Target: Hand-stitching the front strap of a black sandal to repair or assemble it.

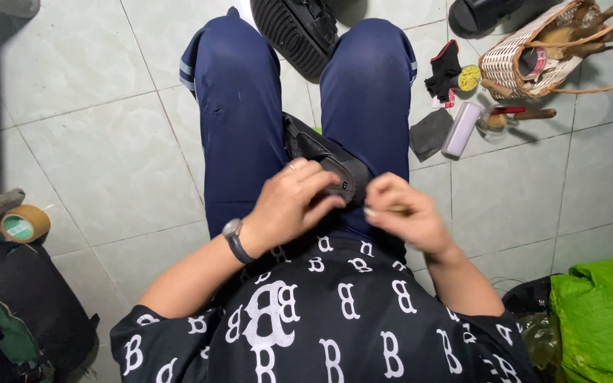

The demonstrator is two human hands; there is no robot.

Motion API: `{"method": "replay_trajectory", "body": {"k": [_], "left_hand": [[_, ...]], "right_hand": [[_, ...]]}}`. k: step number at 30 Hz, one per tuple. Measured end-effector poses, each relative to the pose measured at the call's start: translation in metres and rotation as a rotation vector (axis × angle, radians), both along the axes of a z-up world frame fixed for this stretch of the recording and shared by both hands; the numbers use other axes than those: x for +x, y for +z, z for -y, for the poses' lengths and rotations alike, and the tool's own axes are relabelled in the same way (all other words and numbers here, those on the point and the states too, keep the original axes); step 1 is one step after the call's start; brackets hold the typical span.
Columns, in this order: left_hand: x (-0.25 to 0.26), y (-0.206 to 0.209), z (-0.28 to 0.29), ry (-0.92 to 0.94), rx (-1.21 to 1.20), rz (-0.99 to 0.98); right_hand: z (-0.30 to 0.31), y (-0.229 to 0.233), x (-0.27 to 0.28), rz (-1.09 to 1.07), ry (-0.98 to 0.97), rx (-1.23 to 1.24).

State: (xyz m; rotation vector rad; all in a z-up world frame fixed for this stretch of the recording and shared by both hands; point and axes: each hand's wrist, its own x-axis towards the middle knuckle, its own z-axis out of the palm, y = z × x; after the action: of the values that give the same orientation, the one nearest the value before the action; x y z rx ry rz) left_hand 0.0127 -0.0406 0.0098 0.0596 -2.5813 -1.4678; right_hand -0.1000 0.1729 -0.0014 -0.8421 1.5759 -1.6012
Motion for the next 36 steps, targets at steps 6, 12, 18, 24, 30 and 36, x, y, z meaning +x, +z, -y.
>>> {"method": "replay_trajectory", "body": {"k": [6, 12, 18, 24, 30, 36], "left_hand": [[0.028, 0.005, 0.106, 0.417, -0.418, -0.068], [0.014, 0.032, 0.019, 0.245, -1.245, 0.060], [0.016, -0.009, -0.006, -0.127, 0.258, -0.133], [-0.010, -0.034, 0.027, -0.088, 0.874, 0.168], [-0.020, 0.004, 0.008, -0.178, 0.548, 0.174], [0.026, -0.008, 0.088, 0.079, 0.353, 0.262]], "right_hand": [[-0.152, 0.033, -0.084, 0.037, -1.093, -0.103], [-0.035, 0.038, -0.010, -0.630, -0.194, 0.192], [0.004, 0.018, -0.006, -0.891, 0.012, 0.247], [0.016, -0.004, -0.014, -0.754, 0.036, 0.196], [0.026, 0.025, -0.022, -0.666, 0.078, 0.240], [-0.003, 0.037, -0.024, -1.131, 0.151, 0.272]]}}
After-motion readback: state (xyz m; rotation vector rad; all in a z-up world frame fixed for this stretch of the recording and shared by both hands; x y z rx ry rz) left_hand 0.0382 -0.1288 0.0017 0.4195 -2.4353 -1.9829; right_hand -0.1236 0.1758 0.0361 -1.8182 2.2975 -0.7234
